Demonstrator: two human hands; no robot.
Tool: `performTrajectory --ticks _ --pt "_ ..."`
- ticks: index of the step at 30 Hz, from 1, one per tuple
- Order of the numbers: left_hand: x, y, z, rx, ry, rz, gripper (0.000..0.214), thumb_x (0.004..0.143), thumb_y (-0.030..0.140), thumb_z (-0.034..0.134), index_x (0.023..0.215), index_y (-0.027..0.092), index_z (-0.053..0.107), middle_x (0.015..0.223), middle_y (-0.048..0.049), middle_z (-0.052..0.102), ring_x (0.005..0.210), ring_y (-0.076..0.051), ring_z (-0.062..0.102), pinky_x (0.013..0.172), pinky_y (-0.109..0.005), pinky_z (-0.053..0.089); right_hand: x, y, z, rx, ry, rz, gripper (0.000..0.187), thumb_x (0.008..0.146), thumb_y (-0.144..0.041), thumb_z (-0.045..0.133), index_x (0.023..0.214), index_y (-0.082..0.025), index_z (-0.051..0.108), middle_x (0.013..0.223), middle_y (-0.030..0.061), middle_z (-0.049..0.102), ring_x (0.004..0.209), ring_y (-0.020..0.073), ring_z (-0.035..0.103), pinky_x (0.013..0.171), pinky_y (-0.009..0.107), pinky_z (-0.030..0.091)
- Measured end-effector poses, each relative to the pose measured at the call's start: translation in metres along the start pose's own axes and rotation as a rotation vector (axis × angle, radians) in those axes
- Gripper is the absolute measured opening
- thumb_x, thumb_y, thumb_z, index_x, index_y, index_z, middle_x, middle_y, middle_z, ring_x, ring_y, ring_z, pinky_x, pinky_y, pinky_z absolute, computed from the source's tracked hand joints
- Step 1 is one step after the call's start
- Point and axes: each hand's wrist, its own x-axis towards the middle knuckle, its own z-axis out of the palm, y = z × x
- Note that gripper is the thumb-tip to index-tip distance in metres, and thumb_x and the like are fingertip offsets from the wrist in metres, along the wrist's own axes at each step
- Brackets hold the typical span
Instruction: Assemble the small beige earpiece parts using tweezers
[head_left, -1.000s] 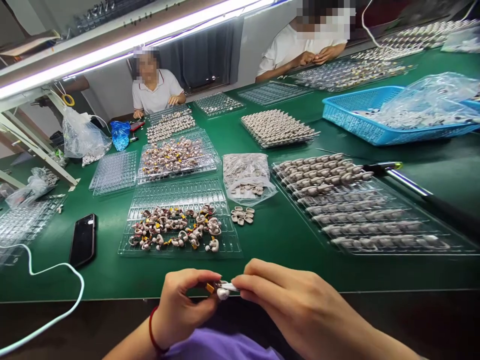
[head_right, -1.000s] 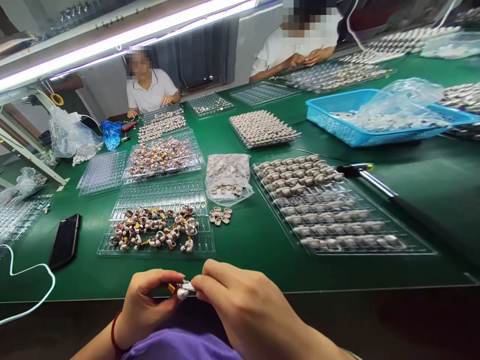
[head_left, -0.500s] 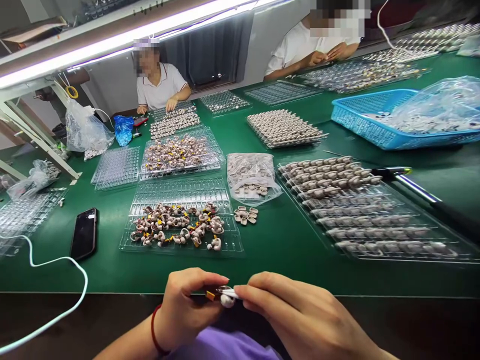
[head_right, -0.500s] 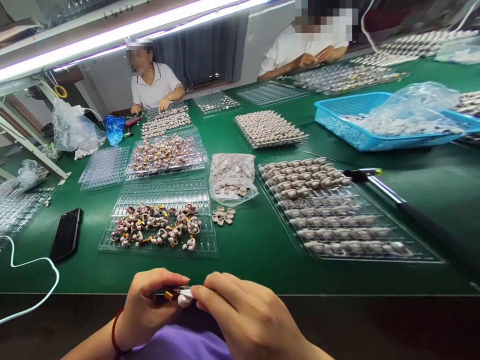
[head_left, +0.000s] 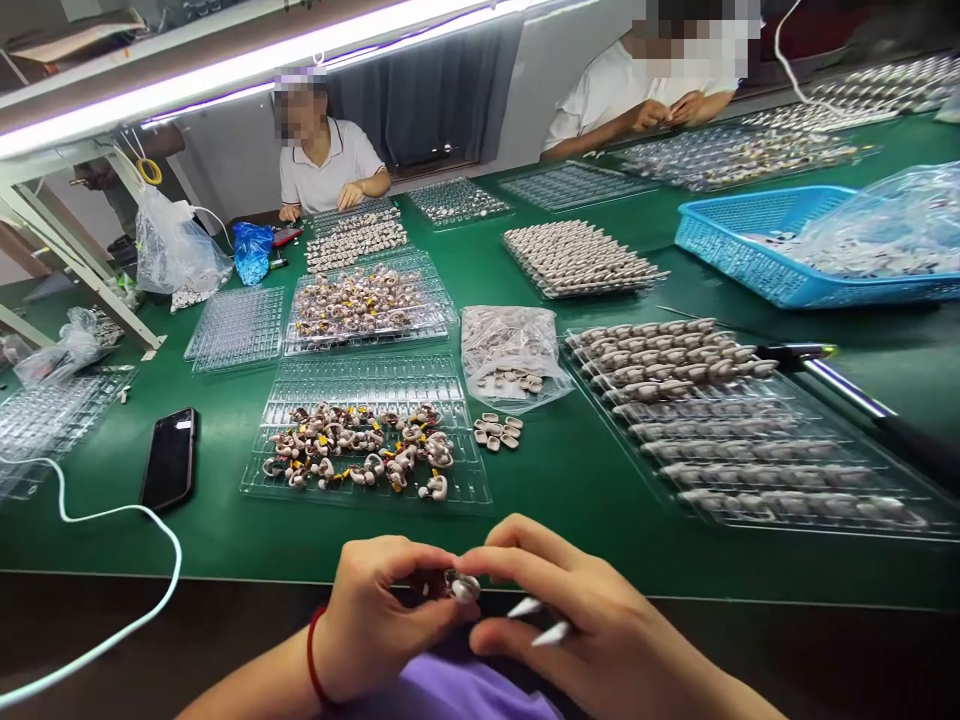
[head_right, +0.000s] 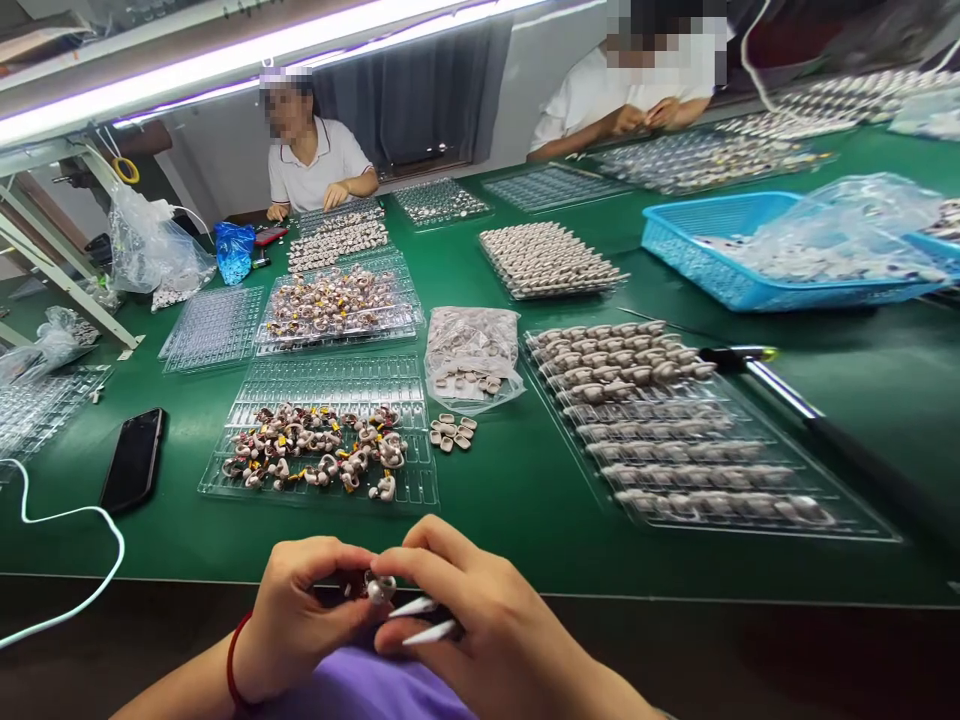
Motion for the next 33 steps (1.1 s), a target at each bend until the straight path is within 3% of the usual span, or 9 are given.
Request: performTrajectory --ticks 4,9,14,20,33 --pt "-0.002 0.001 -0.001 0.123 0.035 0.143 0.012 0.073 0.017 0.076 0.085 0.014 0.073 0.065 -0.0059 0.075 0.054 -0.015 0.067 0.054 -0.021 0.053 -0.001 0.003 0.010 0.123 0.061 0.017 0.007 0.091 -0.023 0.060 0.094 -0.021 0.066 0.080 0.0023 0.061 0.066 0.0134 0.063 0.059 0.021 0.055" --pt "-0.003 0.001 -0.003 0.110 0.063 0.177 0.018 0.076 0.028 0.077 0.087 0.015 0.072 0.064 -0.0055 0.075 0.052 -0.014 0.066 0.052 -0.020 0.052 -0.003 0.004 0.009 0.214 0.131 0.132 0.010 0.091 -0.028 0.061 0.090 -0.021 0.068 0.078 0.0030 0.063 0.063 0.0144 0.063 0.053 0.021 0.053" --pt "-0.003 0.001 -0.003 0.074 0.061 0.147 0.022 0.075 0.033 0.078 0.083 0.013 0.073 0.060 -0.0049 0.073 0.049 -0.014 0.065 0.049 -0.020 0.050 -0.008 0.005 0.011 0.286 0.142 0.219 0.017 0.090 -0.035 0.061 0.088 -0.021 0.070 0.077 0.0030 0.063 0.059 0.0142 0.060 0.048 0.021 0.049" --pt "-0.003 0.002 -0.003 0.020 0.041 0.049 0.027 0.074 0.039 0.077 0.080 0.012 0.075 0.059 -0.0065 0.073 0.047 -0.014 0.063 0.047 -0.020 0.049 -0.010 0.007 0.012 0.319 0.126 0.255 0.012 0.090 -0.031 0.062 0.089 -0.023 0.069 0.078 0.0022 0.062 0.062 0.0141 0.060 0.050 0.021 0.048" --pt "-0.001 0.003 -0.004 -0.095 0.043 0.024 0.036 0.074 0.047 0.075 0.080 0.011 0.077 0.058 -0.0082 0.073 0.047 -0.013 0.062 0.046 -0.019 0.048 -0.011 0.004 0.012 0.352 0.179 0.216 0.009 0.088 -0.030 0.065 0.090 -0.024 0.071 0.077 0.0021 0.061 0.062 0.0139 0.059 0.051 0.021 0.048"
